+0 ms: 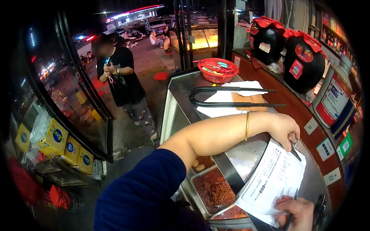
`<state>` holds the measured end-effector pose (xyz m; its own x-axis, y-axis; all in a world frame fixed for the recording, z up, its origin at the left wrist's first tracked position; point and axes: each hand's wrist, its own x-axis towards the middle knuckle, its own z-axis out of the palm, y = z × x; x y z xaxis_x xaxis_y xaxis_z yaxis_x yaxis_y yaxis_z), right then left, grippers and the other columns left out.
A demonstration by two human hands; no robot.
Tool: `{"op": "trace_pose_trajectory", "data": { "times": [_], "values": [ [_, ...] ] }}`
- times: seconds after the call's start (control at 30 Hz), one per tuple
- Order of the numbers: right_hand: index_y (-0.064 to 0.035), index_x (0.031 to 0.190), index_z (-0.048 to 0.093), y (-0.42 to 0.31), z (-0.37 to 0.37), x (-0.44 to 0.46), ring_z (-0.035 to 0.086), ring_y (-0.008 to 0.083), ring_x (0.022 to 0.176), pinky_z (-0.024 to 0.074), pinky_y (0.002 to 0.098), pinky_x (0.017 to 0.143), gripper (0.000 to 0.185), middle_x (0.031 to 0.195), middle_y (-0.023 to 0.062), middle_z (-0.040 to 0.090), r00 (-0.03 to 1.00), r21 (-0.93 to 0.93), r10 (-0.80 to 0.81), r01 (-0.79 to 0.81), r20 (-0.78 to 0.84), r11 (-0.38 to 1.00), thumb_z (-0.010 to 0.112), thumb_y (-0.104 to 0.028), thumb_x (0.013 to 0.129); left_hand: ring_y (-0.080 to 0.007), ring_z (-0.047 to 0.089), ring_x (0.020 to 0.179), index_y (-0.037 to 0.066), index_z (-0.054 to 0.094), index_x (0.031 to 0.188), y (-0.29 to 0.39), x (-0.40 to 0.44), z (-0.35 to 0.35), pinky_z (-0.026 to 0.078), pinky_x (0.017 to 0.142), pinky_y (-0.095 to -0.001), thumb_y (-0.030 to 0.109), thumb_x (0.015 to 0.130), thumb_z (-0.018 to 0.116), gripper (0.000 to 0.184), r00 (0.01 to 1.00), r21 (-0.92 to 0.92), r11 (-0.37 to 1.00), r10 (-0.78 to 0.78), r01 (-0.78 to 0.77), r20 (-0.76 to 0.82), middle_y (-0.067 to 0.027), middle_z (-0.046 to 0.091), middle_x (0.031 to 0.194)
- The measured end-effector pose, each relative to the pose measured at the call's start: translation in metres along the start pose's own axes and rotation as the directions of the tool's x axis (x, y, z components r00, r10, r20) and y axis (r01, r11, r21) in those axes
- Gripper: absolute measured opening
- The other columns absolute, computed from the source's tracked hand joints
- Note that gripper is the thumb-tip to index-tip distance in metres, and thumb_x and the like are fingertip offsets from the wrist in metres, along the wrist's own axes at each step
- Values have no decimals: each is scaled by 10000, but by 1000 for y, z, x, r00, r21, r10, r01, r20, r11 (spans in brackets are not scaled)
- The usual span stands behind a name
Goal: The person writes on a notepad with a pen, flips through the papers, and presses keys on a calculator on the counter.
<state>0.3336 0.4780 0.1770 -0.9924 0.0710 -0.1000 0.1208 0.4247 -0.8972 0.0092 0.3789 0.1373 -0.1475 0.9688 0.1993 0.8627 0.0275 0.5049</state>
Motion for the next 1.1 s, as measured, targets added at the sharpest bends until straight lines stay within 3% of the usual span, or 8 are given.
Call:
{"op": "trace_pose_trajectory", "data": {
  "times": [0.2, 0.3, 0.33, 0.47, 0.6, 0.8, 0.9, 1.1],
  "values": [
    [-8, 1145, 701, 6, -6, 5, 651, 187, 887, 492, 301, 748, 309, 1121, 165, 705, 997, -47, 68, -65, 47, 997, 558, -229, 984, -273, 697, 970, 25, 630, 1309, 5, -3, -1, 540, 817, -347, 345, 690, 856, 733, 1000, 23, 1000, -13, 13, -2, -122, 733, 1041],
    [14, 1158, 686, 18, -14, 3, 665, 194, 876, 522, 288, 739, 281, 1104, 163, 711, 979, 2, -137, 138, 153, 990, 581, -202, 1011, -281, 694, 1007, 27, 607, 1337, 6, -2, -3, 541, 849, -352, 329, 692, 854, 754, 1000, 41, 999, -3, 3, 22, -140, 726, 1092],
    [10, 1127, 645, 18, -14, 5, 669, 221, 935, 512, 344, 836, 335, 1060, 157, 700, 972, -194, -189, 215, 142, 957, 681, -265, 939, -280, 691, 1026, 28, 596, 1348, 7, -6, -5, 540, 871, -355, 323, 695, 854, 762, 1000, 33, 999, 3, -3, 11, -148, 719, 1121],
    [-25, 839, 713, 6, -13, 17, 732, 272, 765, 569, 379, 751, 275, 850, 126, 743, 951, -479, -303, 297, 67, 826, 771, -294, 837, -322, 667, 1096, 29, 479, 1453, 1, -5, -4, 530, 943, -394, 302, 692, 871, 898, 997, -91, 995, 36, -30, 67, -215, 677, 1217],
    [-44, 901, 719, 10, -26, 25, 722, 304, 775, 561, 386, 706, 206, 850, 116, 735, 881, -486, -438, 466, 178, 740, 786, -210, 798, -261, 628, 1089, 79, 425, 1505, 11, -15, -12, 506, 950, -362, 267, 700, 881, 944, 996, -60, 998, -16, 21, 86, -179, 648, 1209],
    [-79, 879, 710, 4, -24, 17, 655, 335, 695, 505, 408, 614, 169, 726, 126, 665, 916, -561, -359, 394, 178, 728, 798, -132, 745, -219, 611, 1042, 89, 405, 1519, 24, -17, -12, 492, 938, -332, 164, 703, 878, 947, 992, -75, 994, -70, 78, 103, -125, 647, 1166],
    [-64, 908, 752, 7, -28, 18, 681, 286, 715, 541, 362, 670, 218, 929, 82, 760, 939, -520, -291, 345, 185, 782, 831, -149, 724, -237, 602, 1087, 101, 404, 1522, 26, -18, -15, 488, 957, -350, 188, 694, 890, 964, 988, -85, 993, -69, 81, 135, -140, 634, 1205],
    [-64, 880, 750, 1, -27, 18, 684, 284, 742, 536, 358, 675, 230, 931, 85, 761, 944, -548, -273, 330, 187, 768, 823, -257, 780, -270, 584, 1140, 127, 396, 1534, 27, -21, -18, 481, 976, -385, 233, 705, 891, 972, 985, -67, 996, -55, 66, 161, -164, 599, 1276]
  ]
}}
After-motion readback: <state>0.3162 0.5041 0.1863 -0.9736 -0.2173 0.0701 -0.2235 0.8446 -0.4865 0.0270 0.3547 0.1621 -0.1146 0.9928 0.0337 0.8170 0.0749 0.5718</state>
